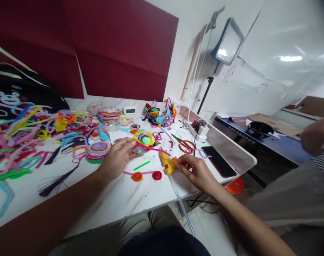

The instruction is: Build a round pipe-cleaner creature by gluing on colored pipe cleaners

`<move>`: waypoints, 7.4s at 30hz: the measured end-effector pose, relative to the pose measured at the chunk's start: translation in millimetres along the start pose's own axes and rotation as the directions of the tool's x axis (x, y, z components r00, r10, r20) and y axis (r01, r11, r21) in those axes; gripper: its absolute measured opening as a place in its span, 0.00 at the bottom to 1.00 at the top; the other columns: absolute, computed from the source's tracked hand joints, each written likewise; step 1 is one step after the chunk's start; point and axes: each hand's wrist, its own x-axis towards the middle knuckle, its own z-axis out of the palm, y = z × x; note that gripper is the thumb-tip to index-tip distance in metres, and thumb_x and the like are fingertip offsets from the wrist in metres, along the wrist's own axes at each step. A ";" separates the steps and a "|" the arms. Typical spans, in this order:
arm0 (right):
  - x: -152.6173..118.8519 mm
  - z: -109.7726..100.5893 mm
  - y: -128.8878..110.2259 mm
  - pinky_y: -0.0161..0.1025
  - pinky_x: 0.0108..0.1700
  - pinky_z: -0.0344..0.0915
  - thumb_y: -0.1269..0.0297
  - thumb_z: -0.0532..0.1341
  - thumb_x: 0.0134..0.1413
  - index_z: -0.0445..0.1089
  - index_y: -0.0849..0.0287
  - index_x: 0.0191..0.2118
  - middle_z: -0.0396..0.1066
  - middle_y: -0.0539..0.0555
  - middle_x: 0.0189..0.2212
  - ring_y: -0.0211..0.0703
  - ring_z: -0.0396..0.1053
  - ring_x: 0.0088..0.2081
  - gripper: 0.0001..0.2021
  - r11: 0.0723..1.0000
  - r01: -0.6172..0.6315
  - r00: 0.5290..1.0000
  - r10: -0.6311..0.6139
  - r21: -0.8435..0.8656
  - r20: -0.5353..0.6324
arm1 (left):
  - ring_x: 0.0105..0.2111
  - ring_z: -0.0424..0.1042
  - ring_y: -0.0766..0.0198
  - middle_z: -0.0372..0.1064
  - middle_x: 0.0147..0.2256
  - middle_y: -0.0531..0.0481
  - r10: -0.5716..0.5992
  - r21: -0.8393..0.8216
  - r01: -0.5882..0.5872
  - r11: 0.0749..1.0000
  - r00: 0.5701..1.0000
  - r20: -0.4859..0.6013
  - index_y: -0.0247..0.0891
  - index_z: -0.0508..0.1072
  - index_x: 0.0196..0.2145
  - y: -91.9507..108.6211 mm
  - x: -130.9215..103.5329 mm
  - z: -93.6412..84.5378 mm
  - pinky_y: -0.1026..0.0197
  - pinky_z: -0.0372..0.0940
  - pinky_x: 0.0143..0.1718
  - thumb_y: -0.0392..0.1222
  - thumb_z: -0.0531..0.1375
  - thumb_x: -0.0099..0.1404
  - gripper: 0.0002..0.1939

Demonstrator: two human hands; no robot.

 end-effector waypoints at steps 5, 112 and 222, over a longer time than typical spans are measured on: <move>-2.5 1.8 -0.2 0.41 0.47 0.65 0.81 0.55 0.51 0.69 0.60 0.45 0.71 0.59 0.44 0.47 0.69 0.45 0.17 0.961 0.060 0.996 -0.037 -0.271 0.087 | 0.27 0.70 0.66 0.68 0.25 0.53 0.022 0.017 -0.022 1.000 0.999 -0.022 0.36 0.73 0.27 -0.3 1.8 -1.8 0.58 0.75 0.33 0.37 0.69 0.49 0.09; 29.3 14.7 -33.4 0.38 0.45 0.64 0.68 0.51 0.63 0.68 0.56 0.43 0.72 0.54 0.44 0.43 0.70 0.43 0.10 0.938 0.292 0.955 -0.297 0.187 0.000 | 0.32 0.75 0.58 0.72 0.28 0.51 0.195 0.418 -0.209 0.884 0.978 0.075 0.36 0.73 0.30 -22.0 2.9 -11.6 0.53 0.75 0.37 0.50 0.65 0.54 0.14; 25.2 16.8 -35.5 0.37 0.42 0.67 0.73 0.51 0.60 0.63 0.54 0.47 0.70 0.53 0.41 0.44 0.70 0.41 0.12 0.937 0.348 0.937 -0.346 0.038 -0.041 | 0.32 0.75 0.58 0.72 0.29 0.50 0.203 0.446 -0.216 0.868 0.976 0.076 0.36 0.74 0.31 -23.5 2.2 -12.1 0.51 0.74 0.38 0.49 0.64 0.57 0.12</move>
